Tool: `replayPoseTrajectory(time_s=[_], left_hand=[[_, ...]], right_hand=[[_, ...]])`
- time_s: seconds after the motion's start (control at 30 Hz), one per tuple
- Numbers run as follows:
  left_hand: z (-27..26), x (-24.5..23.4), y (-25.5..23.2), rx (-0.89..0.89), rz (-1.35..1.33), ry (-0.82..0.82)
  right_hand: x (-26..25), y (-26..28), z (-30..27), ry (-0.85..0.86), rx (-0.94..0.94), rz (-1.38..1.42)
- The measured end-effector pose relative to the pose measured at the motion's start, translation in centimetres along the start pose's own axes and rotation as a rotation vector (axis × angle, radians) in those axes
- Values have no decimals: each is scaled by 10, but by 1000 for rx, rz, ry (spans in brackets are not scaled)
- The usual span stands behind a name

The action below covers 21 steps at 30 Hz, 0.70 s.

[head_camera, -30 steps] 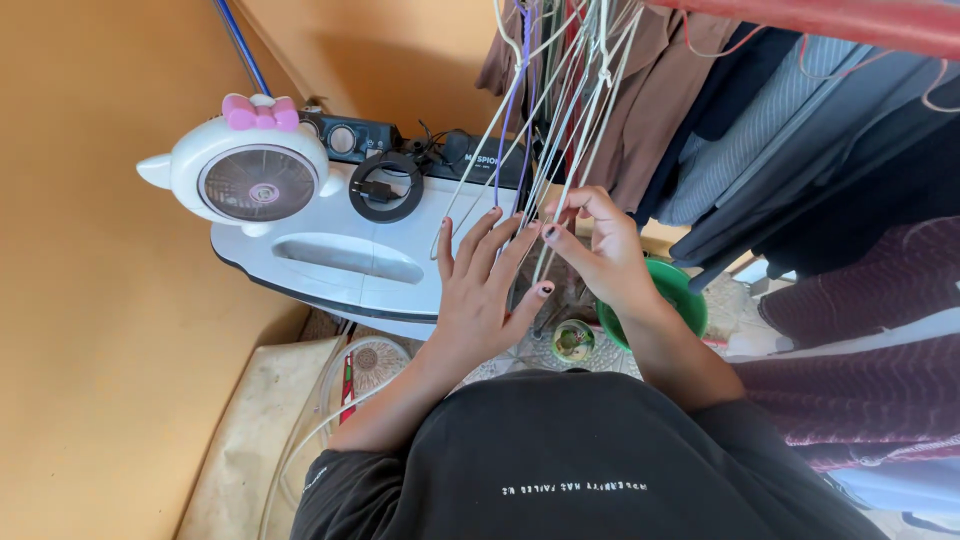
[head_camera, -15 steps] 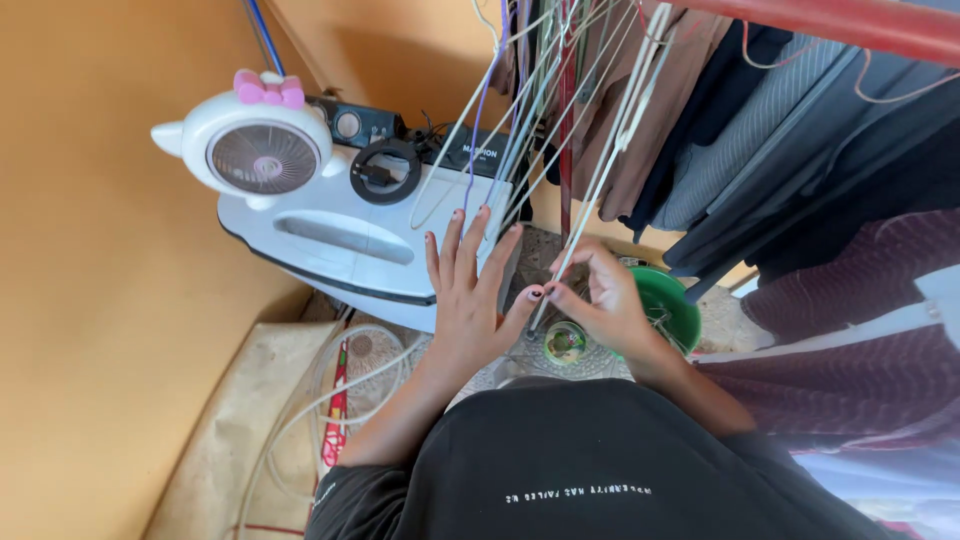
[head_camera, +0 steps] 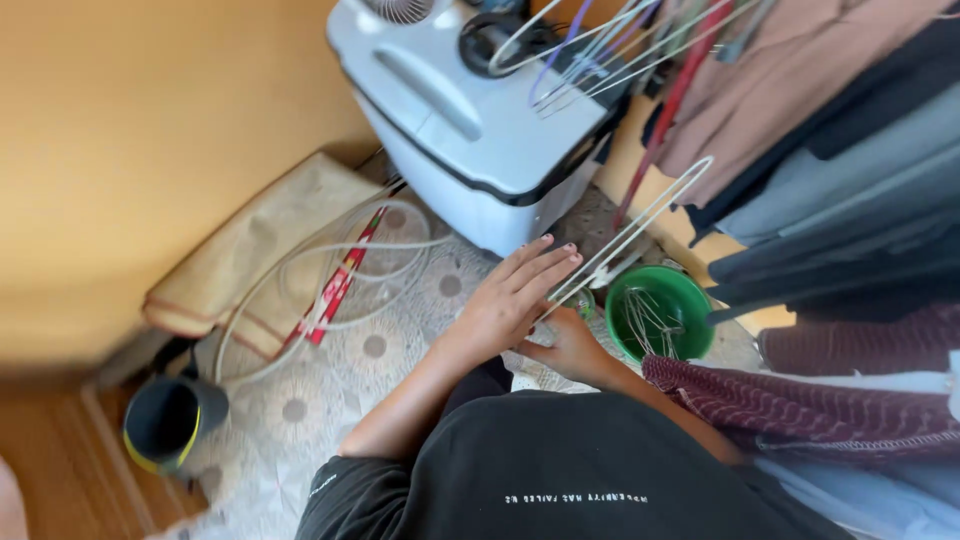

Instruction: The person takes clothes from a wooden chair, places each item on a hanger, and hangs them on a red metal clothing rack. Items handled include a white shirt, a maroon patterned garment, a black top, and a purple top. The person repeats this process for several garments.

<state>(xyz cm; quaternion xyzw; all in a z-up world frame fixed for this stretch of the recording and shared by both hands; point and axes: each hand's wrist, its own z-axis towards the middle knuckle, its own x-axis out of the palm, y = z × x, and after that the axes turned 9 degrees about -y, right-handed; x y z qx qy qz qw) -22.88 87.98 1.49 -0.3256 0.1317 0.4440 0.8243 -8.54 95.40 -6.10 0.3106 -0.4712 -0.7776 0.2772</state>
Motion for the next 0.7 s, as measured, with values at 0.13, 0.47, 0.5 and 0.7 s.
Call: replayPoseTrajectory(time_s=[0.13, 0.47, 0.5, 0.7], left_hand=[[-32, -34, -22, -78, 135, 14], [-172, -128, -75, -512, 880, -119], [-194, -142, -87, -602, 927, -127], [-313, -204, -222, -1246, 671, -79]], right_hand=[[21, 13, -14, 335, -131, -20], [64, 50, -11, 1155, -73, 11], [72, 39, -17, 1159, 0, 44], [146, 50, -58, 1201, -31, -104]])
